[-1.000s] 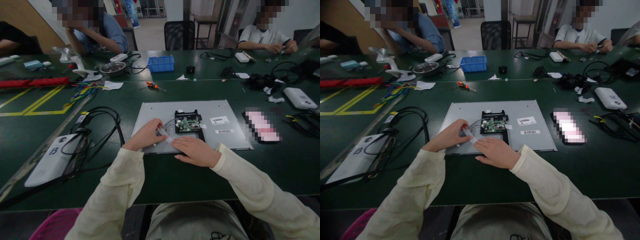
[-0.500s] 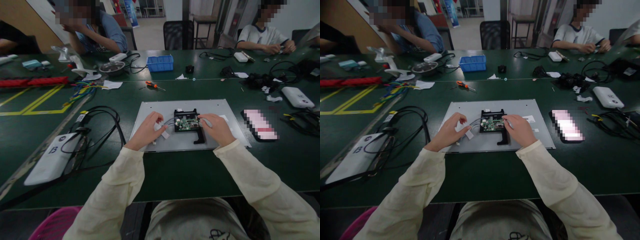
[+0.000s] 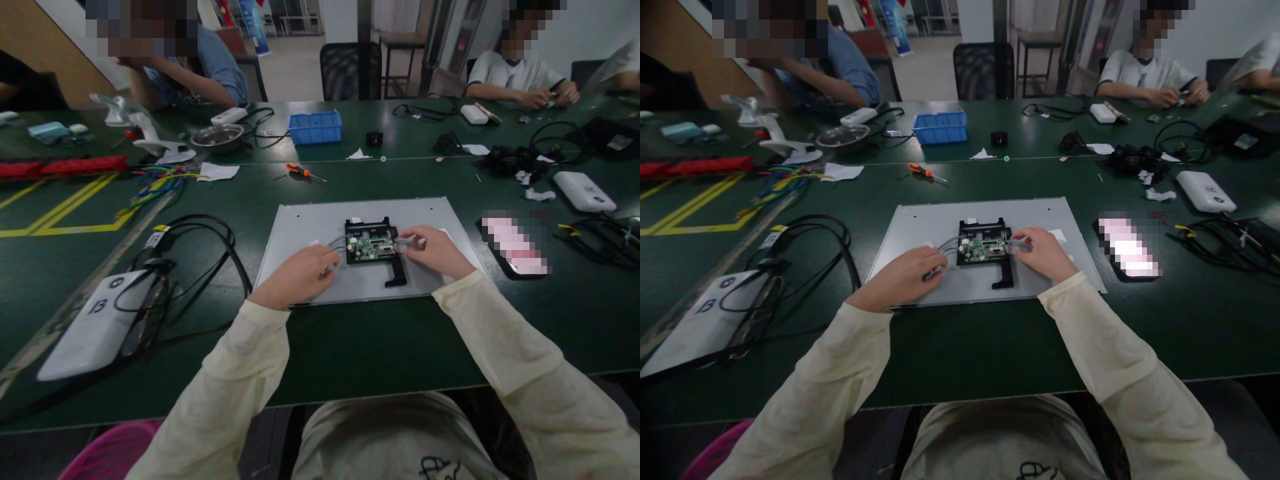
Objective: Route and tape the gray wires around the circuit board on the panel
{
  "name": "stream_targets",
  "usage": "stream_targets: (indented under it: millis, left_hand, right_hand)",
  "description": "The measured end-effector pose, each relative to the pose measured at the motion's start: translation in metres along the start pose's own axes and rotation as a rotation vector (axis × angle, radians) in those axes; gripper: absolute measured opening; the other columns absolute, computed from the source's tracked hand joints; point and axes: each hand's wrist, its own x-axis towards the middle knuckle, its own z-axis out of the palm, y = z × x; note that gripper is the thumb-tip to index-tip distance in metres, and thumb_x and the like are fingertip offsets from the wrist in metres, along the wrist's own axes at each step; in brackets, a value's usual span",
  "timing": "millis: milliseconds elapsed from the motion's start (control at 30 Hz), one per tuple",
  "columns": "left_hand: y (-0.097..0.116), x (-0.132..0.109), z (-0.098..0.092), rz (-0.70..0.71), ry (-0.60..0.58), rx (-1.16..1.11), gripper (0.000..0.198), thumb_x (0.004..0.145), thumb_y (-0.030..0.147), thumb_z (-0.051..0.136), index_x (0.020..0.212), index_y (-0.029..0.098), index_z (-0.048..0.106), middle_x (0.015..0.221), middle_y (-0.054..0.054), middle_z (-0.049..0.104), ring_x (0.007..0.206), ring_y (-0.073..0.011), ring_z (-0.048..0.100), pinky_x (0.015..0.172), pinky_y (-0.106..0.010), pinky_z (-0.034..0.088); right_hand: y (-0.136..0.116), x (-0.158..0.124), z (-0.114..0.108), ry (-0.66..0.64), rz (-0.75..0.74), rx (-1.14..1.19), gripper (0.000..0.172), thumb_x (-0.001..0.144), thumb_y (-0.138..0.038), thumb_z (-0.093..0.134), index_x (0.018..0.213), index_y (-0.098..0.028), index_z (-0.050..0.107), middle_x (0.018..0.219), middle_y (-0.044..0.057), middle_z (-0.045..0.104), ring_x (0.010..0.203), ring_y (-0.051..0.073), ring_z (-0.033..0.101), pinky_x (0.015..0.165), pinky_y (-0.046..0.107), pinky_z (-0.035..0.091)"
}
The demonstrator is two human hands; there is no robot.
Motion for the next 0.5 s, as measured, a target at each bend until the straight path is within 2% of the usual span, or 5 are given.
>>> stream_targets:
  millis: [100, 200, 300, 400, 500]
  left_hand:
    - [-0.004, 0.0, -0.001, 0.02, 0.029, 0.054, 0.018, 0.088, 0.018, 0.044, 0.087, 0.019, 0.062, 0.085, -0.007, 0.06, 0.082, -0.0207, 0.055, 0.078, -0.035, 0.043]
    - [-0.011, -0.002, -0.003, 0.019, 0.072, 0.134, 0.02, 0.09, 0.019, 0.043, 0.092, 0.019, 0.063, 0.091, -0.008, 0.061, 0.087, -0.0211, 0.056, 0.081, -0.036, 0.043]
    - [-0.02, -0.004, -0.004, -0.015, 0.113, 0.214, 0.02, 0.091, 0.021, 0.045, 0.093, 0.019, 0.064, 0.095, -0.009, 0.062, 0.09, -0.0225, 0.056, 0.079, -0.036, 0.042]
    - [-0.028, -0.006, -0.003, -0.046, 0.142, 0.237, 0.019, 0.091, 0.022, 0.046, 0.091, 0.019, 0.065, 0.094, -0.01, 0.062, 0.09, -0.0236, 0.056, 0.078, -0.037, 0.041]
    - [-0.033, -0.006, 0.0, -0.077, 0.154, 0.241, 0.02, 0.09, 0.022, 0.046, 0.09, 0.019, 0.066, 0.093, -0.01, 0.063, 0.09, -0.0249, 0.057, 0.078, -0.039, 0.041]
  right_hand:
    - [0.002, 0.001, 0.003, -0.031, -0.013, 0.009, 0.029, 0.075, -0.026, 0.066, 0.103, -0.02, 0.068, 0.1, 0.007, 0.069, 0.086, 0.021, 0.064, 0.074, 0.035, 0.052]
    - [0.004, 0.001, 0.006, -0.037, -0.018, 0.033, 0.031, 0.075, -0.027, 0.065, 0.105, -0.02, 0.067, 0.099, 0.006, 0.07, 0.085, 0.021, 0.064, 0.074, 0.036, 0.052]
    - [0.002, 0.0, 0.007, -0.033, 0.002, 0.066, 0.031, 0.075, -0.026, 0.064, 0.106, -0.021, 0.067, 0.089, 0.004, 0.071, 0.078, 0.019, 0.064, 0.071, 0.034, 0.051]
    - [0.001, 0.0, 0.003, -0.032, 0.04, 0.064, 0.025, 0.076, -0.026, 0.064, 0.1, -0.021, 0.069, 0.077, 0.002, 0.07, 0.069, 0.017, 0.063, 0.067, 0.032, 0.05]
    - [0.006, 0.001, -0.004, 0.018, 0.107, 0.035, 0.018, 0.076, -0.028, 0.064, 0.091, -0.019, 0.071, 0.075, 0.002, 0.07, 0.068, 0.017, 0.063, 0.066, 0.031, 0.05]
